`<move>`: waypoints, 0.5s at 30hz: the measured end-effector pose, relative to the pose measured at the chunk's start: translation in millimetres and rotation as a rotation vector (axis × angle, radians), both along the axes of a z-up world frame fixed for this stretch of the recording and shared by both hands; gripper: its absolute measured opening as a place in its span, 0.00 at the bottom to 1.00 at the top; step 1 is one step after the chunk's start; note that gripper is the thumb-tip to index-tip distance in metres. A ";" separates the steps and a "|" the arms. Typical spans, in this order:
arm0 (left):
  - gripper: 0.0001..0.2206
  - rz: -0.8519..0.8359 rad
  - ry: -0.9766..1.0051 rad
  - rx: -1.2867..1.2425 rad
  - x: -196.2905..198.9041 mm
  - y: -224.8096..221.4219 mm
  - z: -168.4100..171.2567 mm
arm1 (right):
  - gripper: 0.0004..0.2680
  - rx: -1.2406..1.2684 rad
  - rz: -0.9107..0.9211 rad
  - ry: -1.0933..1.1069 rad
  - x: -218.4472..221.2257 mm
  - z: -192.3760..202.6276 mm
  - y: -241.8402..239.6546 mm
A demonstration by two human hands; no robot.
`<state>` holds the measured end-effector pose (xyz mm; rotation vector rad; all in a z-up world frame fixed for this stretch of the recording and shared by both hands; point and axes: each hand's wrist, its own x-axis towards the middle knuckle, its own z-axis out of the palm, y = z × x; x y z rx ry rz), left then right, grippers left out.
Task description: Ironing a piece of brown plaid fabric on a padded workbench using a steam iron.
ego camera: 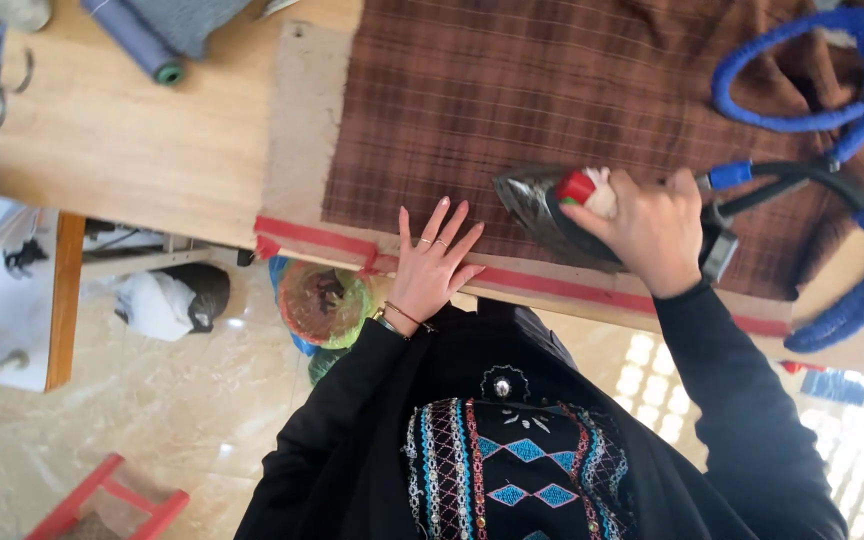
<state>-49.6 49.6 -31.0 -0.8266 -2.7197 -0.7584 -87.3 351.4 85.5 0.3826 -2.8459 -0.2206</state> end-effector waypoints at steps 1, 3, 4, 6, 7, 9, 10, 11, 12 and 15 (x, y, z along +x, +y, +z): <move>0.25 -0.017 -0.005 -0.024 -2.5 3.6 0.0 | 0.22 0.008 -0.015 0.010 -6.0 -0.1 1.8; 0.26 -0.052 -0.010 -0.050 -5.7 8.8 -2.2 | 0.21 0.014 -0.049 0.019 -19.2 1.7 2.5; 0.26 -0.045 0.003 -0.048 -6.6 11.6 -4.7 | 0.21 -0.003 -0.003 0.031 -26.2 3.9 2.6; 0.26 -0.056 0.017 -0.045 -7.4 14.8 -7.6 | 0.21 -0.019 0.024 0.044 -37.5 3.4 2.0; 0.26 -0.046 0.023 -0.053 -7.3 15.1 -7.9 | 0.21 -0.024 0.036 0.058 -41.8 0.9 1.3; 0.25 -0.054 0.031 -0.060 -8.9 14.7 -5.1 | 0.22 -0.027 0.030 0.073 -48.3 -1.6 -2.3; 0.24 -0.041 0.038 -0.071 -9.1 14.6 -2.4 | 0.22 -0.047 0.048 0.086 -49.8 -2.3 -4.7; 0.23 -0.027 0.044 -0.082 -9.2 14.5 0.3 | 0.22 -0.067 0.066 0.100 -51.4 -3.1 -6.9; 0.23 -0.040 0.046 -0.079 -9.3 15.9 2.4 | 0.22 -0.064 0.054 0.101 -51.7 -5.8 -7.5; 0.21 -0.011 0.080 -0.084 -10.1 23.4 11.7 | 0.23 -0.113 0.067 0.123 -54.2 -8.4 -8.1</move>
